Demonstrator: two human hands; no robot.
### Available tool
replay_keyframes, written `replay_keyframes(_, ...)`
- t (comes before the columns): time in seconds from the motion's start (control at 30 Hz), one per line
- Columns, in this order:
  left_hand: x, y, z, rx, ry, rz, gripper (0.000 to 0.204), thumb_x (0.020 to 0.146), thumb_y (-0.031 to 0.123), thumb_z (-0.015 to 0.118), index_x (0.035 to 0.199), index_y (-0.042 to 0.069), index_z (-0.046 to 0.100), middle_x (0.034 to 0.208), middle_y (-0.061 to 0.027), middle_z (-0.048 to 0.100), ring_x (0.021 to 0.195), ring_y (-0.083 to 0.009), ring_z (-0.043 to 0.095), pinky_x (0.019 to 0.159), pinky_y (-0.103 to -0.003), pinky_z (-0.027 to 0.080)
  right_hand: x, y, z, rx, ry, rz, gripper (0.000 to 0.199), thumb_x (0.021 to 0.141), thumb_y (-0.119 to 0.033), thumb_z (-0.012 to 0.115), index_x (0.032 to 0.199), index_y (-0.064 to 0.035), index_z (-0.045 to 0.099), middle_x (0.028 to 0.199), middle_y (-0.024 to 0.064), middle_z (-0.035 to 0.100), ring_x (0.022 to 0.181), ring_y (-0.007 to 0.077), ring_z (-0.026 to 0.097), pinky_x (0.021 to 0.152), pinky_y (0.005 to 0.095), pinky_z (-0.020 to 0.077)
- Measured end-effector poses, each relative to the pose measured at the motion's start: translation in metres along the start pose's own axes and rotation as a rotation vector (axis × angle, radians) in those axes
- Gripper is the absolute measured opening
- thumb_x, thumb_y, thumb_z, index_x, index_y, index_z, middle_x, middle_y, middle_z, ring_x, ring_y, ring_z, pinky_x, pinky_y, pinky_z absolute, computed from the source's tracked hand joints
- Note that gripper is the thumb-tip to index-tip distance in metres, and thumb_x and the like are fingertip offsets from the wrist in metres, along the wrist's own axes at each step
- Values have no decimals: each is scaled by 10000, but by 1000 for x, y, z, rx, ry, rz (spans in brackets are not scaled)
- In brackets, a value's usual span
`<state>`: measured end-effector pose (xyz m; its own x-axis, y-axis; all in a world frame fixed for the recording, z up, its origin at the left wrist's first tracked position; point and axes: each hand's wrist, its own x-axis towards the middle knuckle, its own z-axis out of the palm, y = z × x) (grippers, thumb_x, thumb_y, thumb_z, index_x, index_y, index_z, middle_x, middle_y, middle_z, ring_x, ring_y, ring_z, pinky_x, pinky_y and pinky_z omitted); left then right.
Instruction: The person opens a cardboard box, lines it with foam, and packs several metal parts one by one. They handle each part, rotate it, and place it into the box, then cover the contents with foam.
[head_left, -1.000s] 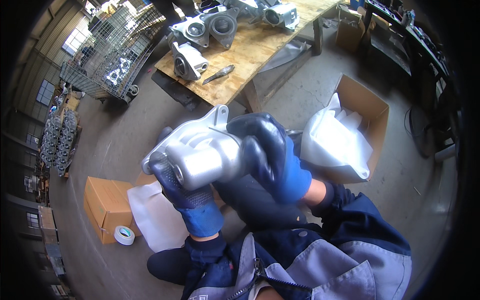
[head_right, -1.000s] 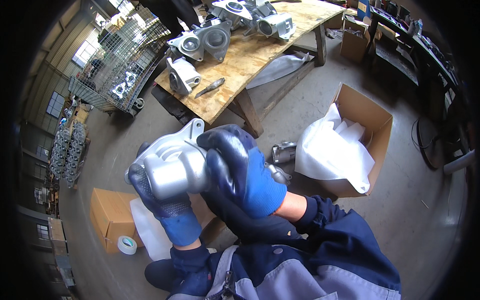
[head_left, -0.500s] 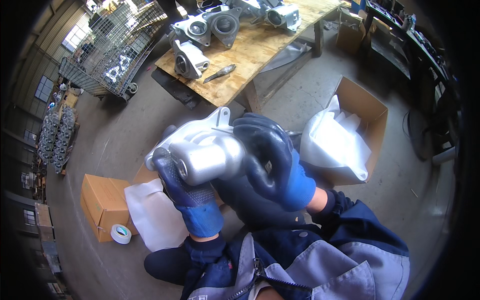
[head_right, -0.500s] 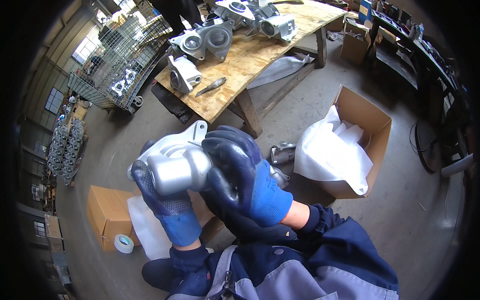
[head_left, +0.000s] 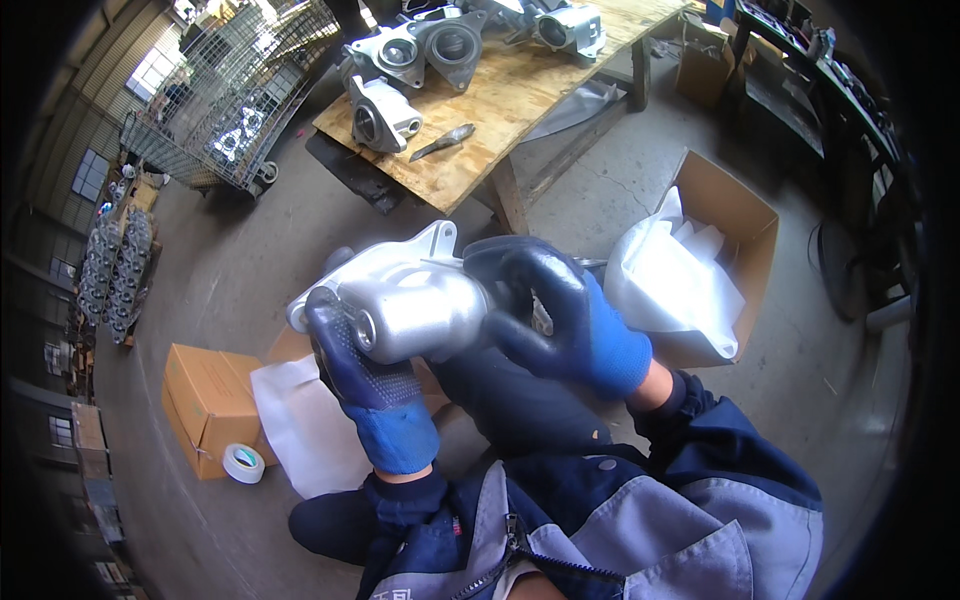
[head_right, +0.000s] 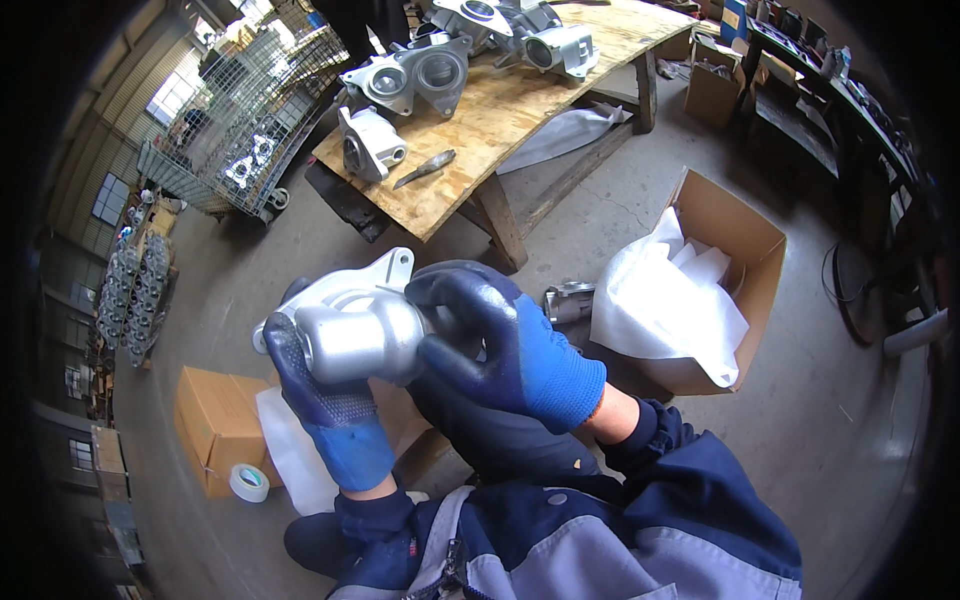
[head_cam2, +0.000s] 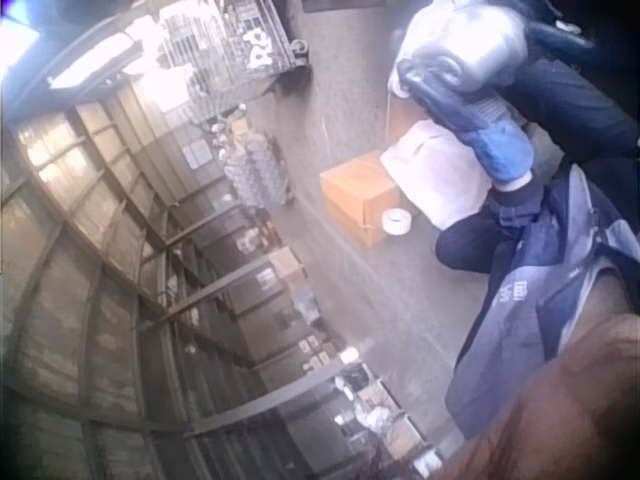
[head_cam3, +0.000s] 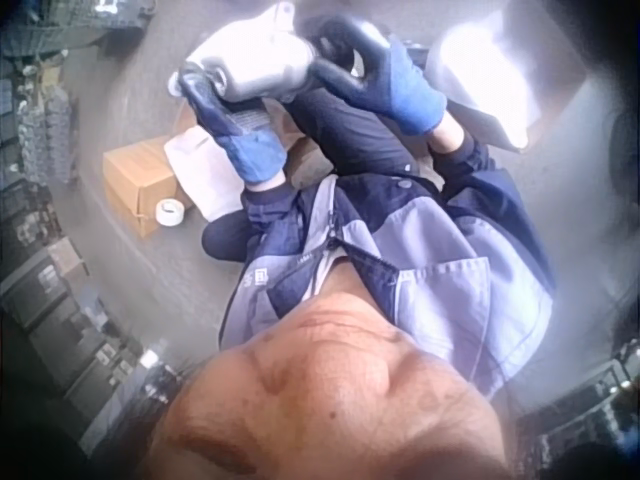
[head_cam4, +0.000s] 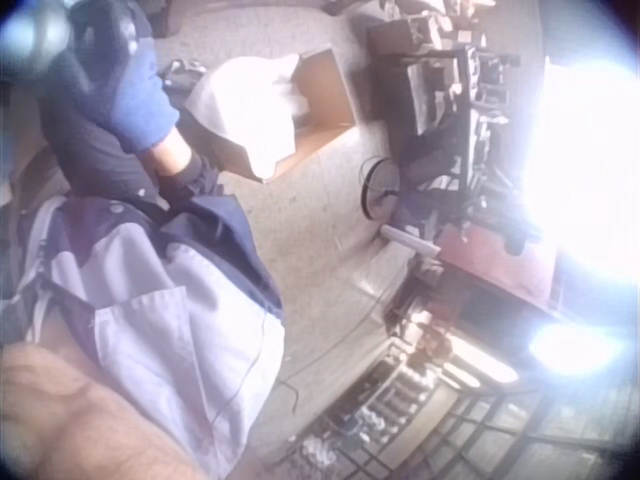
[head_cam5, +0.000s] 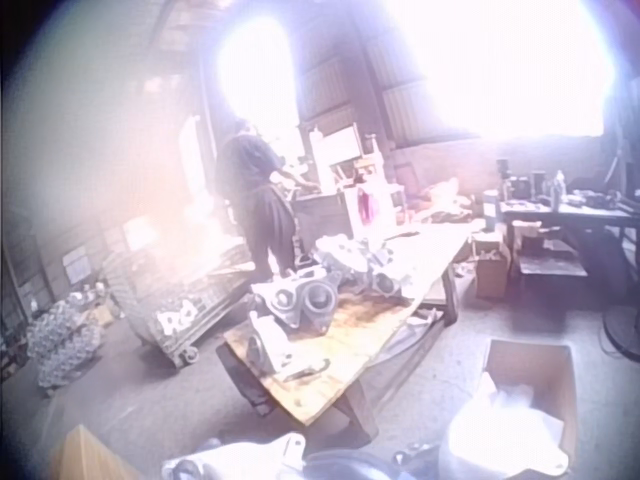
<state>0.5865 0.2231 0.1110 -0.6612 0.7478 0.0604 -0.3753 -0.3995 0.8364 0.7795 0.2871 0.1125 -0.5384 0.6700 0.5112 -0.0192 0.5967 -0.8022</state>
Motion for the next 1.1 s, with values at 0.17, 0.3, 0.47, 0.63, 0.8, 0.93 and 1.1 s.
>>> replay_keyframes(0.17, 4, 0, -11, 37, -29, 16, 654, 1017, 519, 458, 1415, 0, 438, 1333, -230, 533, 1225, -364, 559, 1061, -501, 469, 1, 5, 2, 12, -43, -28, 325, 819, -128, 729, 1100, -12, 614, 1140, 183, 640, 990, 333, 652, 852, 394, 536)
replay_keyframes(0.3, 4, 2, -12, 48, -43, -7, 653, 1010, 495, 484, 1396, -30, 446, 1317, -238, 541, 1202, -363, 577, 1035, -491, 493, 5, 11, 0, 14, -57, -82, 286, 791, -120, 750, 1027, -11, 631, 1050, 173, 668, 945, 343, 651, 820, 392, 538)
replay_keyframes(0.47, 2, 6, -9, 104, -14, -16, 640, 1006, 459, 494, 1370, -66, 463, 1294, -249, 550, 1174, -368, 597, 993, -487, 523, 6, 16, 5, 34, -58, -143, 228, 789, -107, 747, 962, -5, 640, 966, 178, 675, 915, 366, 646, 802, 401, 537)
replay_keyframes(0.63, 4, 1, -13, 127, -34, -36, 619, 1010, 454, 481, 1360, -57, 481, 1284, -241, 557, 1164, -362, 599, 990, -481, 522, 3, 24, 9, 42, -6, -6, 191, 835, -114, 716, 970, 5, 649, 933, 179, 670, 867, 358, 649, 782, 375, 539)
replay_keyframes(0.8, 6, 1, -13, 94, -35, -91, 608, 1010, 471, 489, 1377, -13, 477, 1310, -226, 551, 1196, -344, 580, 1030, -468, 493, 3, 21, 12, 361, 77, 241, 259, 863, -154, 727, 1046, 12, 651, 919, 171, 655, 816, 332, 647, 741, 337, 533)
replay_keyframes(0.93, 6, -2, -14, 101, -31, -69, 600, 1011, 466, 492, 1373, -11, 481, 1312, -223, 551, 1191, -342, 581, 1030, -470, 491, 0, 10, 21, -2, 11, 25, 480, 882, -289, 752, 1212, 28, 606, 1166, 204, 641, 1050, 291, 646, 901, 388, 525)
replay_keyframes(1.1, 5, -1, -20, 41, -39, -81, 583, 1017, 448, 496, 1374, -13, 486, 1296, -213, 567, 1186, -337, 587, 1031, -470, 490, 6, 29, 33, 265, 174, 312, 253, 965, -158, 624, 1150, 15, 630, 1069, 150, 683, 960, 203, 648, 844, 322, 522)
